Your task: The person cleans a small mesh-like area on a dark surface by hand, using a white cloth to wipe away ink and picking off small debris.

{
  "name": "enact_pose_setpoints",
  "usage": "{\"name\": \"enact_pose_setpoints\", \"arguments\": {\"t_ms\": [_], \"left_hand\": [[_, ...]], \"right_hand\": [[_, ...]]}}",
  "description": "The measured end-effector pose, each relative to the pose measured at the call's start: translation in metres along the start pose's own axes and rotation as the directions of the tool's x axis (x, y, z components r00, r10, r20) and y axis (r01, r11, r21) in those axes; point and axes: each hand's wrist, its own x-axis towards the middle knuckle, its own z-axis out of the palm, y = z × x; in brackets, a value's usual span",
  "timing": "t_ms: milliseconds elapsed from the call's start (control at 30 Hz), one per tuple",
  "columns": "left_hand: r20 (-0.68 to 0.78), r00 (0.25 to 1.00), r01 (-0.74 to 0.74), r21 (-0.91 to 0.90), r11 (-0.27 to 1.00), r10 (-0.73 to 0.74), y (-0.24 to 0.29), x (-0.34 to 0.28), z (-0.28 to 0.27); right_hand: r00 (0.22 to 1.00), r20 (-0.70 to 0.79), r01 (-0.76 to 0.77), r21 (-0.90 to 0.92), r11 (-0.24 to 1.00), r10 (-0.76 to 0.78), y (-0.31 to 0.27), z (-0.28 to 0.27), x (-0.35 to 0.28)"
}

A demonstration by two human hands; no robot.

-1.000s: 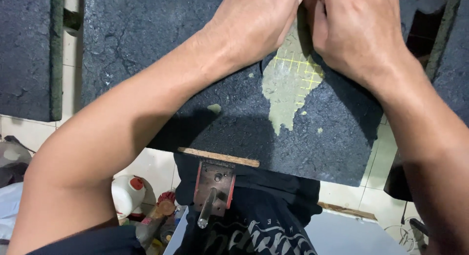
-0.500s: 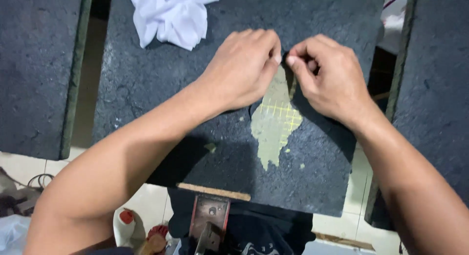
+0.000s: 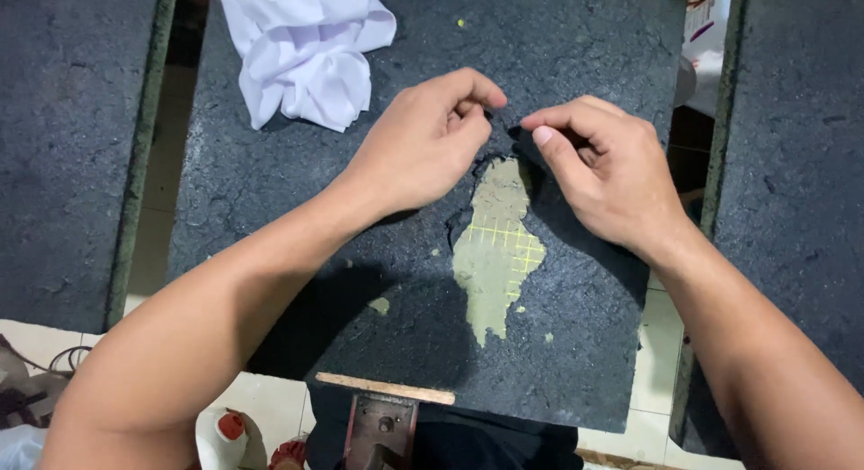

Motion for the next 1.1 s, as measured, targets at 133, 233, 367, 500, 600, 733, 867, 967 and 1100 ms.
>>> {"name": "enact_pose_setpoints", "arguments": {"t_ms": [133, 233, 367, 500, 600, 733, 867, 967, 1100], "left_hand": [[-0.111, 0.907, -0.394, 0.111, 0.912, 0.405, -0.02, 0.003, -0.002], [0.026, 0.772, -0.604, 0.343, 0.719, 0.636, -0.027, 0.004, 0.006], [0.155, 0.623, -0.679, 0.595, 0.431, 0.766, -0.032, 0.002, 0.019], [0.139, 0.783, -0.568, 0.556, 0.607, 0.607, -0.039, 0.01, 0.022], [0.152, 0.795, -0.586, 0.444, 0.678, 0.587, -0.042, 0.015, 0.02], [0.16, 0.814, -0.572, 0.385, 0.724, 0.558, -0.042, 0.021, 0.019], [0.169, 0.791, -0.6, 0.402, 0.692, 0.588, -0.042, 0.025, 0.017], [0.16, 0.765, -0.631, 0.382, 0.675, 0.624, -0.04, 0.029, 0.017], [0.152, 0.799, -0.593, 0.36, 0.72, 0.581, -0.034, 0.027, 0.017]], "right_hand": [[0.999, -0.038, 0.027, 0.015, 1.0, -0.027, 0.008, -0.002, 0.001], [0.982, -0.016, -0.178, 0.284, 0.942, 0.19, 0.008, -0.003, 0.001], [0.971, -0.026, -0.227, 0.201, 0.953, 0.237, -0.003, -0.009, 0.0], [0.992, 0.075, -0.088, -0.11, 0.99, 0.097, -0.011, -0.014, -0.006], [0.999, 0.054, 0.019, -0.22, 0.975, -0.007, -0.01, -0.006, -0.016], [1.0, -0.006, -0.01, -0.302, 0.953, 0.008, -0.013, 0.013, -0.024], [0.995, -0.041, -0.102, -0.303, 0.947, 0.094, -0.009, 0.018, -0.02], [0.982, 0.009, -0.18, -0.228, 0.957, 0.187, -0.011, 0.009, -0.013], [0.909, 0.123, -0.383, -0.13, 0.915, 0.398, -0.021, -0.004, -0.002]]}}
